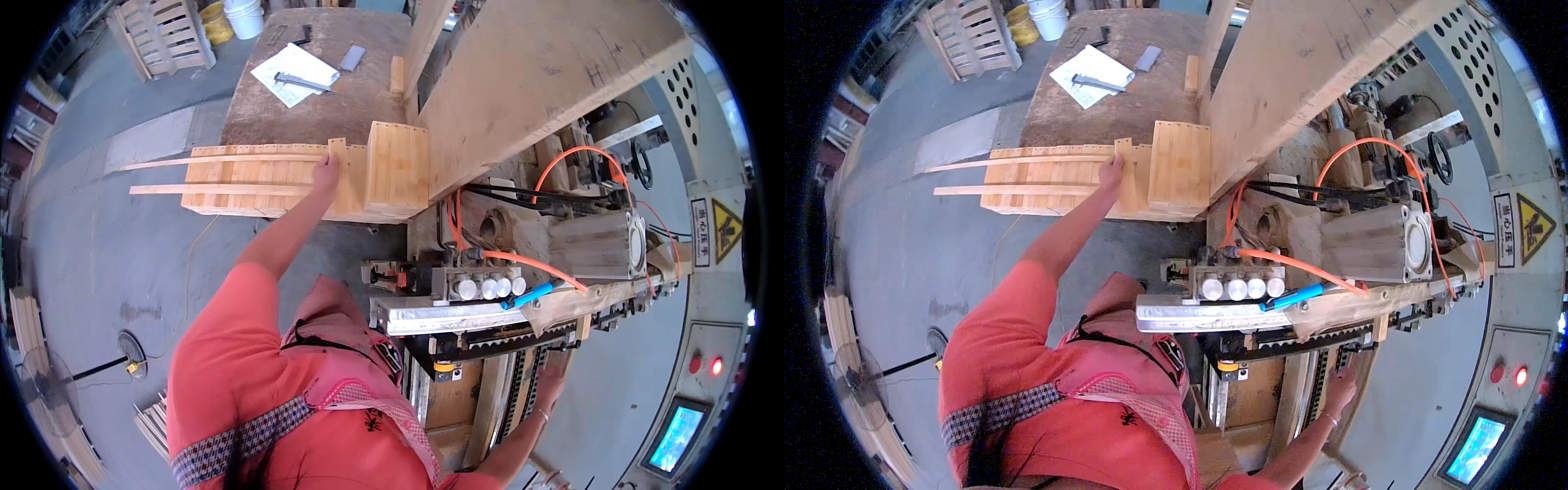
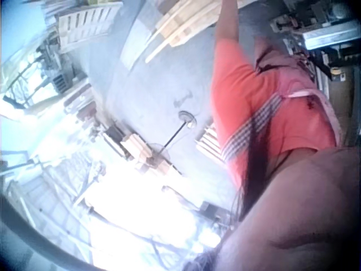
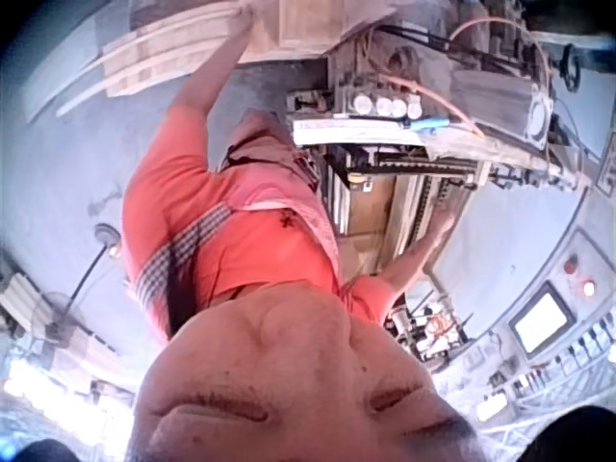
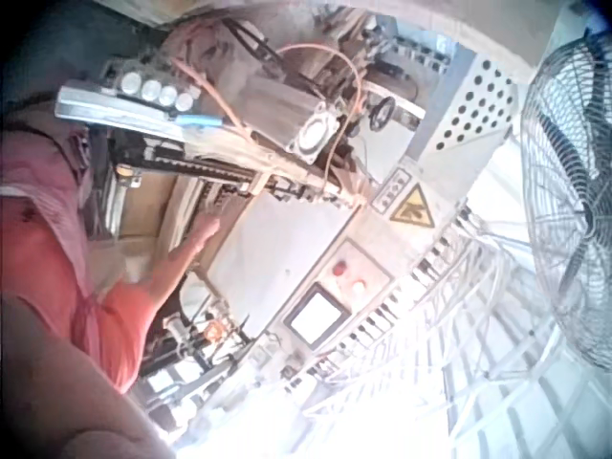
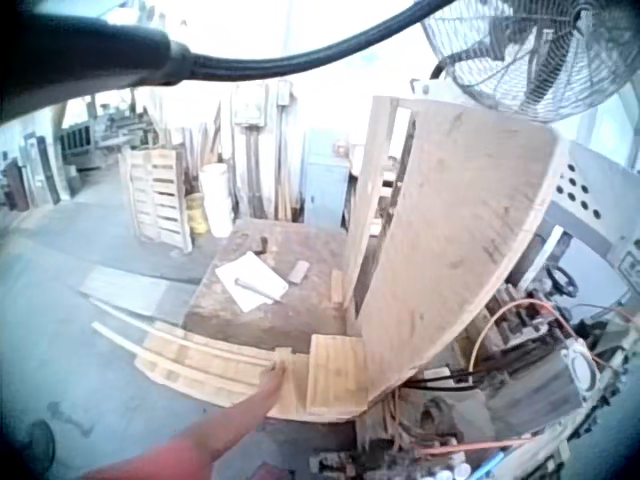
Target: The person repeatedly picks up small wooden blocks from a stack, places them into a woodworking machine, and retrieves them after processing. The person then places the processed blocks onto a nearby table.
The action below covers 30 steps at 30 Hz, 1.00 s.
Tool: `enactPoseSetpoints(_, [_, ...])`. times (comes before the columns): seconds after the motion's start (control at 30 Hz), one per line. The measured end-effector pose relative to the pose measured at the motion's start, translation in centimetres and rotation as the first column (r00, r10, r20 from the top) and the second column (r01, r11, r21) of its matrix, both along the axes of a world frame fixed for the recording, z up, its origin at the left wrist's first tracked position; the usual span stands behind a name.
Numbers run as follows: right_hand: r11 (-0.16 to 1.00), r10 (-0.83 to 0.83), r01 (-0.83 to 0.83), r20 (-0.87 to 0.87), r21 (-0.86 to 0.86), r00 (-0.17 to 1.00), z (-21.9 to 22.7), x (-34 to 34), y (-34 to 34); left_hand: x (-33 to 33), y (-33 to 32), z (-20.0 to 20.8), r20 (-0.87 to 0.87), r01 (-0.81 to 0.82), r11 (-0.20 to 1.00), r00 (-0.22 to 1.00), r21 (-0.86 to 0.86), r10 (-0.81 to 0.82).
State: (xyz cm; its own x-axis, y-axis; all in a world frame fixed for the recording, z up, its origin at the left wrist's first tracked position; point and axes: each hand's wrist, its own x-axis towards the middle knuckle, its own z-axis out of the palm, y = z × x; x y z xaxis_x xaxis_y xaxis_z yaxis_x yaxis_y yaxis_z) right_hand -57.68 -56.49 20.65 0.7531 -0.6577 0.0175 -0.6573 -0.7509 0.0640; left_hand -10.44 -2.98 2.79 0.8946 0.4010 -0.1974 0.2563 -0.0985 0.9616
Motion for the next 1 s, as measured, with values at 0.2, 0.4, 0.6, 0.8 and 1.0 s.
enactPoseSetpoints(0.2, [0.984, -0.095, 0.077, 0.108, 0.160, 0.990, -0.5, -6.6, 5.8, 1.1, -3.1, -1.6, 0.097, 0.043, 0.967, 0.993, 0.251, -0.069])
enactPoseSetpoints(0.4, [0.961, -0.162, 0.155, 0.012, 0.229, 0.987, 0.3, -7.3, 9.6, 0.8, -3.0, -2.6, 0.060, 0.148, 0.953, 0.984, 0.264, -0.169])
enactPoseSetpoints(0.6, [0.900, -0.298, 0.255, 0.072, 0.353, 0.952, -0.7, -8.1, 10.4, 0.4, -3.9, -3.7, 0.080, 0.084, 0.959, 0.991, 0.271, -0.110])
enactPoseSetpoints(0.8, [0.901, -0.284, 0.250, 0.048, 0.354, 0.957, -1.5, -9.5, 10.3, 0.1, -4.6, -4.3, 0.141, 0.024, 0.976, 0.988, 0.217, -0.056])
enactPoseSetpoints(1.0, [0.911, -0.289, 0.242, 0.097, 0.334, 0.952, -1.6, -10.6, 11.6, 0.2, -4.9, -4.6, 0.095, 0.027, 0.992, 0.995, 0.124, -0.039])
